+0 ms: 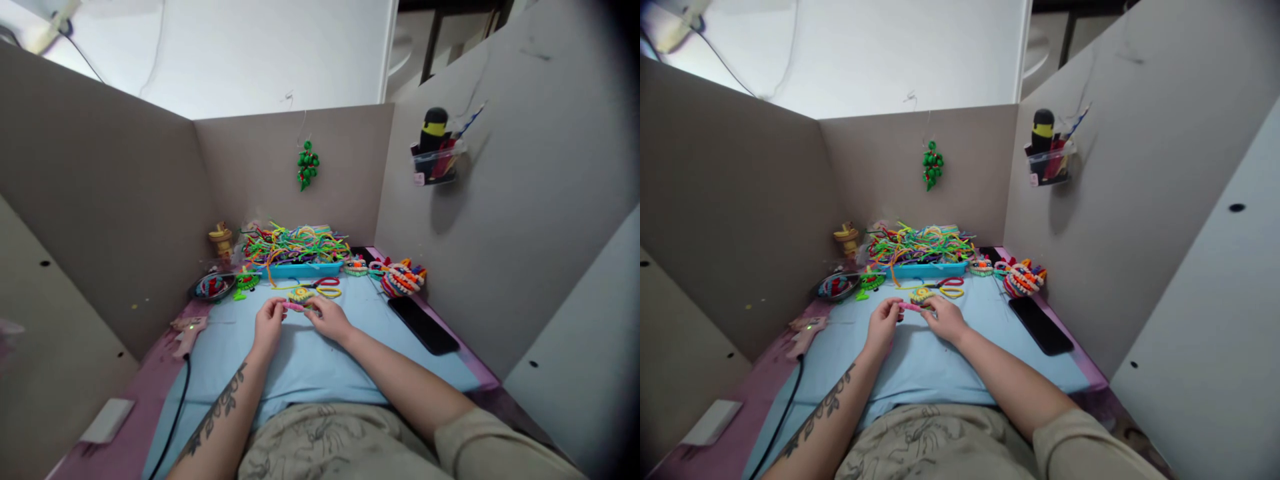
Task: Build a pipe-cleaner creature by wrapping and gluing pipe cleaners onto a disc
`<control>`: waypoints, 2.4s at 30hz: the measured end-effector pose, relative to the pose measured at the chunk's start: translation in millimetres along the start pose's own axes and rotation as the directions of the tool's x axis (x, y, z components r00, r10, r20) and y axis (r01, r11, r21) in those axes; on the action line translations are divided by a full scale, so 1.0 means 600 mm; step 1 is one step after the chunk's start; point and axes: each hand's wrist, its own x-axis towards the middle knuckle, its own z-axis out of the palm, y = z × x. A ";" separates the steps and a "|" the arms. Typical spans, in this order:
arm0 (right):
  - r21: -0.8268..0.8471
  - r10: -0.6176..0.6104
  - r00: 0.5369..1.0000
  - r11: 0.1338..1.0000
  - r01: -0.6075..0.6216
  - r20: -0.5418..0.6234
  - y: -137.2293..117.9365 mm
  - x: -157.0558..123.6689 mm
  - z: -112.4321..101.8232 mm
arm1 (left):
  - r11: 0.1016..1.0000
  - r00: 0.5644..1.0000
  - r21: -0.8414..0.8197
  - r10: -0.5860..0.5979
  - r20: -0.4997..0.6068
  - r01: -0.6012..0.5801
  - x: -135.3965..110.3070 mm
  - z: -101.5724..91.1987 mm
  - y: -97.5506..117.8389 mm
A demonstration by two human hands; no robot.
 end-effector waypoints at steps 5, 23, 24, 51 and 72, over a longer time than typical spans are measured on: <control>-0.057 -0.025 1.000 0.998 0.026 0.015 0.007 0.000 0.002 | 1.000 1.000 0.012 0.005 0.008 -0.005 0.003 -0.001 0.000; -0.112 0.040 0.985 0.992 -0.059 -0.167 0.012 0.004 -0.001 | 0.998 0.997 0.000 -0.060 0.050 0.060 -0.003 0.002 0.014; -0.116 0.039 0.985 0.992 -0.059 -0.167 0.013 0.003 -0.001 | 0.998 0.997 0.009 -0.057 0.053 0.057 -0.003 0.002 0.013; 0.034 -0.080 0.996 0.996 0.081 -0.032 -0.004 -0.002 -0.002 | 0.999 0.996 0.039 0.035 0.080 -0.038 0.002 -0.002 0.002; -0.060 0.030 0.984 0.997 -0.041 -0.176 0.011 0.001 0.001 | 0.997 0.995 0.030 -0.074 0.061 0.073 -0.005 0.004 0.017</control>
